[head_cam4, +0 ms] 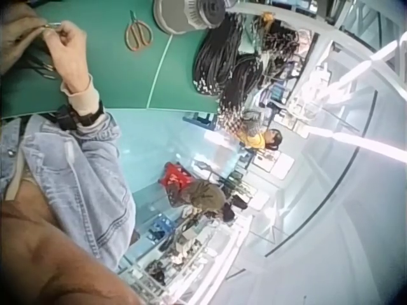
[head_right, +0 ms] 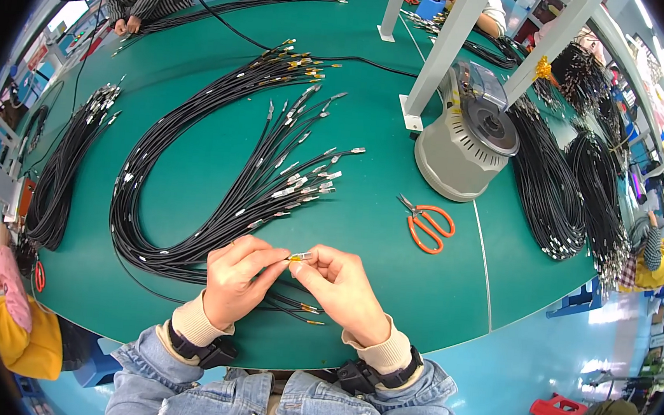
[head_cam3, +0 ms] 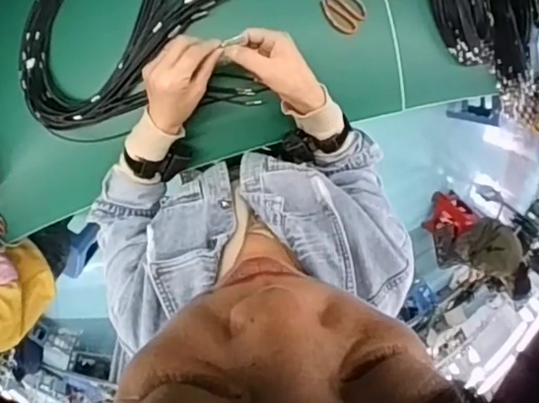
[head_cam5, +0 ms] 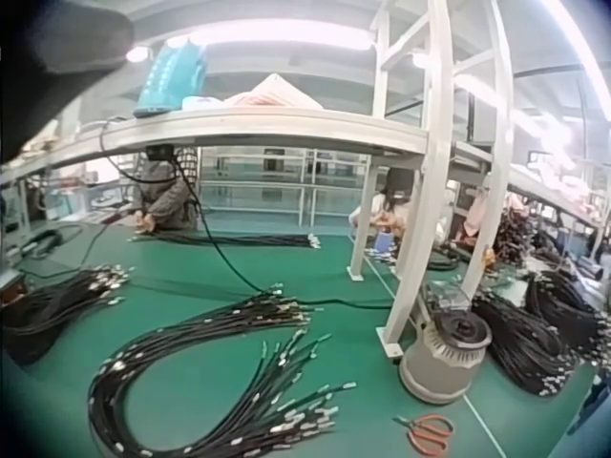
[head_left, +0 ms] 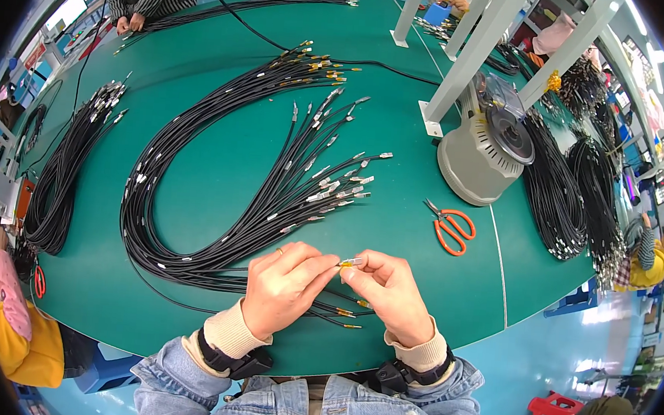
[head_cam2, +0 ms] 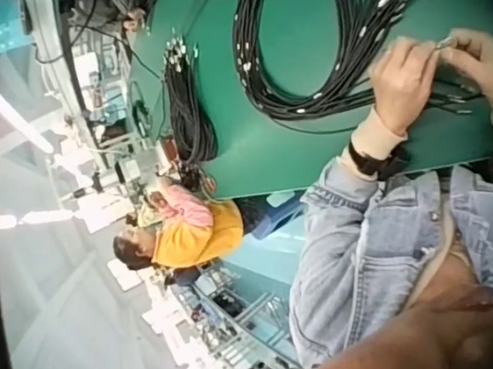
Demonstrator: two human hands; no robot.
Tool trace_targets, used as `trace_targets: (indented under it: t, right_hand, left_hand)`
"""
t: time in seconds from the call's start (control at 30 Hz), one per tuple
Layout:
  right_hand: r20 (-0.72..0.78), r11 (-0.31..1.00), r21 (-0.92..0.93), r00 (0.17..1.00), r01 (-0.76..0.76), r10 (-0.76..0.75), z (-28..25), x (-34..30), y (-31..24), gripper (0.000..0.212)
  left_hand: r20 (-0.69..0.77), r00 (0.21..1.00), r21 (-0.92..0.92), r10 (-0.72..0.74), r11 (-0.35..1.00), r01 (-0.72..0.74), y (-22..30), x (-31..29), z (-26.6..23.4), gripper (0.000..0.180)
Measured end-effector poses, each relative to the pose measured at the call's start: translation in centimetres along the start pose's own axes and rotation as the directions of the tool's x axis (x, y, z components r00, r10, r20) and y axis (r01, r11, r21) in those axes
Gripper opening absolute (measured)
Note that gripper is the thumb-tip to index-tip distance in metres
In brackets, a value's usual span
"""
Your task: The person picks up a cable, applies a piece of yellow tape to the connector by hand, and trims the excess tape using shears. This process is repeated for several cables, which are then placed back onto the table.
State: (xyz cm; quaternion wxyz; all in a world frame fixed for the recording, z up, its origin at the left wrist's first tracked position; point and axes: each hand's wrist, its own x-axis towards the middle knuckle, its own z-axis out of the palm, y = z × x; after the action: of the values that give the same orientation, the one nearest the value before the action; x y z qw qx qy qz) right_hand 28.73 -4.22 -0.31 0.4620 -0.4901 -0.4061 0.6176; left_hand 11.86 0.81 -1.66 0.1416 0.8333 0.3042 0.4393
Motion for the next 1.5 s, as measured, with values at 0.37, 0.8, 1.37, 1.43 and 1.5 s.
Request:
trace_targets:
  t: [0.37,0.8,1.37,1.43,1.5]
  right_hand:
    - [0.003,1.000,0.017,1.000,-0.012,0.012,-0.3,0.0,-0.2,0.011]
    - [0.060,0.998,0.060,0.998,-0.022,0.019,-0.8,-0.1,-0.3,0.010]
    - [-0.209,0.936,-0.335,0.960,0.111,-0.188,-6.0,-2.3,0.0,0.017]
    - [-0.277,0.732,-0.665,0.862,0.147,-0.424,-9.1,-2.2,-0.4,0.018]
    - [-0.225,0.562,-0.811,0.801,0.162,-0.555,-12.2,-1.9,-0.3,0.021]
  left_hand:
    - [0.002,1.000,0.002,-0.005,1.000,0.005,0.2,0.2,0.2,0.016]
    - [0.035,0.992,0.043,0.118,0.992,-0.120,0.0,0.1,0.1,0.029]
    - [-0.004,1.000,-0.086,0.000,0.996,-0.001,0.8,-0.2,0.0,0.020]
    - [0.014,1.000,-0.101,-0.025,0.995,0.026,1.0,-0.3,-0.1,0.019]
    - [0.037,0.999,-0.110,0.002,0.994,0.002,0.9,-0.7,-0.2,0.019]
